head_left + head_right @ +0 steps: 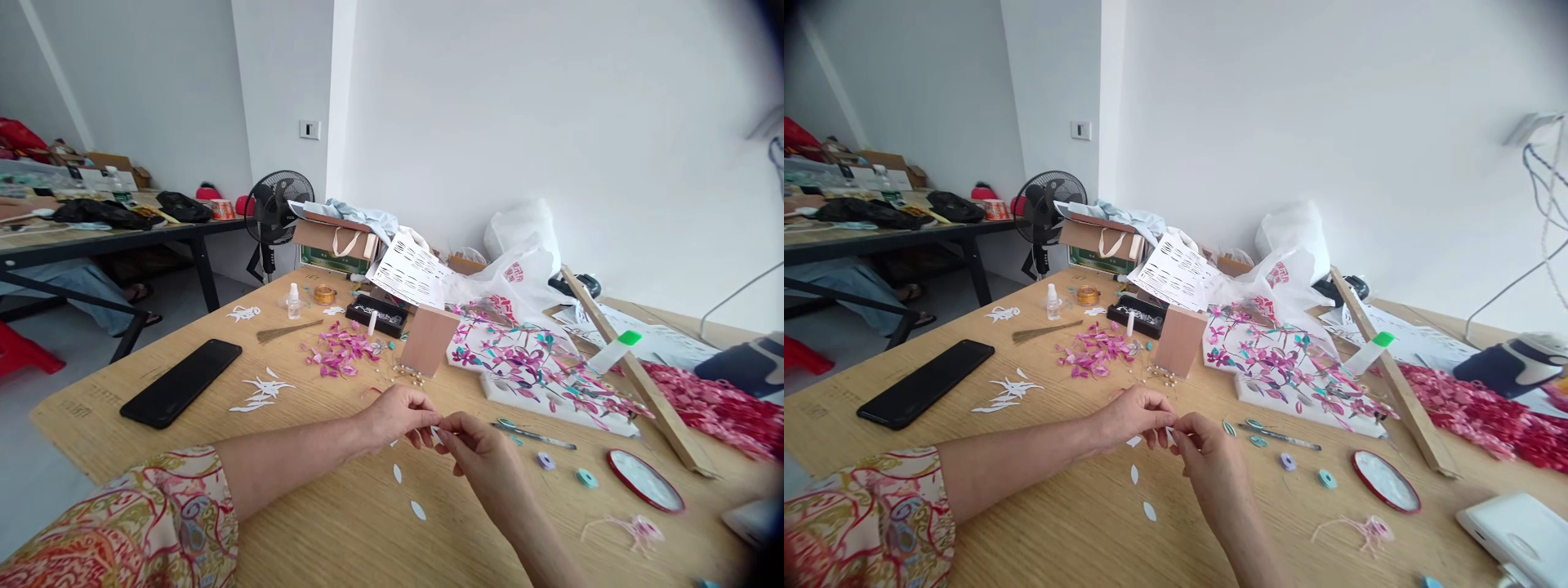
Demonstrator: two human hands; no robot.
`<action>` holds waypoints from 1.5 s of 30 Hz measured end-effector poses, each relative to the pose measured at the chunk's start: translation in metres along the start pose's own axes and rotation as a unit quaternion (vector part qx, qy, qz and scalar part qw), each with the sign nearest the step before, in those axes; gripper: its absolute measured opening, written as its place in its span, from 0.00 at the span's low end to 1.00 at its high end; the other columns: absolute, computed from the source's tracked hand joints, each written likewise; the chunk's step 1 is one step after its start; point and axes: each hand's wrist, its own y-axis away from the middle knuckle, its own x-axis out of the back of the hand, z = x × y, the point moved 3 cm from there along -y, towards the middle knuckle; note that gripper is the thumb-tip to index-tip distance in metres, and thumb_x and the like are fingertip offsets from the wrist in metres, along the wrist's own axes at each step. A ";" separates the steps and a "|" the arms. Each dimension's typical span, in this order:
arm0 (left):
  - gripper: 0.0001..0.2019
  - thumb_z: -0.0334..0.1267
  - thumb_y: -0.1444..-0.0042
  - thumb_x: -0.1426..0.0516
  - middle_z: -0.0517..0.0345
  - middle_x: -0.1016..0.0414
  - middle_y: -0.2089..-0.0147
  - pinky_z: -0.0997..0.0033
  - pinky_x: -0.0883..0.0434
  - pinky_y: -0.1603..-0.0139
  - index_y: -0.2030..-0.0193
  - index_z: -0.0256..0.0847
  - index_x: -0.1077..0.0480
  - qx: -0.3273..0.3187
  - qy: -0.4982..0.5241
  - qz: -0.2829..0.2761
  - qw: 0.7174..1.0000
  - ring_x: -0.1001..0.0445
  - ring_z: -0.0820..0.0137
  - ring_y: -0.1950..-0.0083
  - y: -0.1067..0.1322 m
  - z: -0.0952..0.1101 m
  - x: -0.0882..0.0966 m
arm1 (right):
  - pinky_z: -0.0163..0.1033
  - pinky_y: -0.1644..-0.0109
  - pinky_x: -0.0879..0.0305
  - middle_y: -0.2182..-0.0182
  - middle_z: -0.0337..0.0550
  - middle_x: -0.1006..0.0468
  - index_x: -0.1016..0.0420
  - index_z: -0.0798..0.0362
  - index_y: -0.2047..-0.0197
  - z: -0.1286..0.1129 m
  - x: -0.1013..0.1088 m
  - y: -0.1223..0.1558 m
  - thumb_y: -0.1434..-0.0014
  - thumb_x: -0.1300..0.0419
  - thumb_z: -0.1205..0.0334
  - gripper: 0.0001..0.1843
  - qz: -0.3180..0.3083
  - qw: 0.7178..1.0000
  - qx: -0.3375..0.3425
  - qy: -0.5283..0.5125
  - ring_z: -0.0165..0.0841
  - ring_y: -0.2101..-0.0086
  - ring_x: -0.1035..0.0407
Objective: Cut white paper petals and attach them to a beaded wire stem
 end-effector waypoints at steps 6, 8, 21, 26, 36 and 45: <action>0.08 0.39 0.57 0.44 0.64 0.36 0.81 0.79 0.40 0.79 0.76 0.34 0.34 -0.033 -0.050 0.038 0.997 0.37 0.79 0.79 0.001 0.004 0.003 | 0.33 0.77 0.36 0.80 0.39 0.27 0.31 0.51 0.76 0.000 0.001 0.001 0.53 0.46 0.57 0.07 -0.011 0.999 -0.015 -0.041 0.34 0.73 0.29; 0.08 0.37 0.57 0.44 0.64 0.37 0.82 0.79 0.40 0.79 0.78 0.34 0.35 -0.039 -0.067 0.046 0.996 0.38 0.79 0.80 0.001 0.003 0.004 | 0.33 0.76 0.36 0.80 0.39 0.27 0.31 0.51 0.76 0.000 0.001 0.001 0.53 0.46 0.58 0.07 -0.012 0.999 -0.014 -0.042 0.34 0.73 0.29; 0.14 0.45 0.56 0.45 0.62 0.35 0.80 0.78 0.39 0.78 0.78 0.33 0.35 -0.030 -0.052 0.015 0.998 0.37 0.79 0.79 0.004 0.008 0.000 | 0.36 0.73 0.35 0.80 0.39 0.27 0.32 0.52 0.76 0.007 0.005 -0.002 0.53 0.45 0.55 0.09 -0.004 0.999 -0.002 -0.046 0.34 0.75 0.30; 0.14 0.45 0.56 0.45 0.62 0.35 0.80 0.77 0.39 0.77 0.78 0.33 0.35 -0.018 -0.061 0.006 0.998 0.37 0.78 0.79 0.008 0.015 -0.001 | 0.36 0.73 0.35 0.79 0.39 0.27 0.33 0.51 0.76 0.003 0.005 -0.001 0.52 0.46 0.54 0.10 -0.003 0.999 0.011 -0.032 0.33 0.74 0.30; 0.15 0.46 0.57 0.44 0.62 0.34 0.81 0.77 0.40 0.77 0.78 0.33 0.35 0.004 -0.022 -0.008 1.000 0.36 0.79 0.80 0.006 0.010 -0.003 | 0.36 0.72 0.37 0.80 0.38 0.29 0.36 0.51 0.76 0.002 0.004 0.000 0.49 0.48 0.55 0.10 0.012 0.998 0.047 0.034 0.32 0.75 0.34; 0.21 0.54 0.60 0.44 0.60 0.33 0.79 0.75 0.40 0.74 0.77 0.33 0.35 0.018 0.029 -0.035 0.999 0.36 0.79 0.79 0.012 0.013 -0.005 | 0.34 0.74 0.39 0.81 0.36 0.31 0.38 0.50 0.78 0.004 0.003 -0.001 0.49 0.47 0.53 0.11 0.017 0.998 0.052 0.036 0.31 0.77 0.36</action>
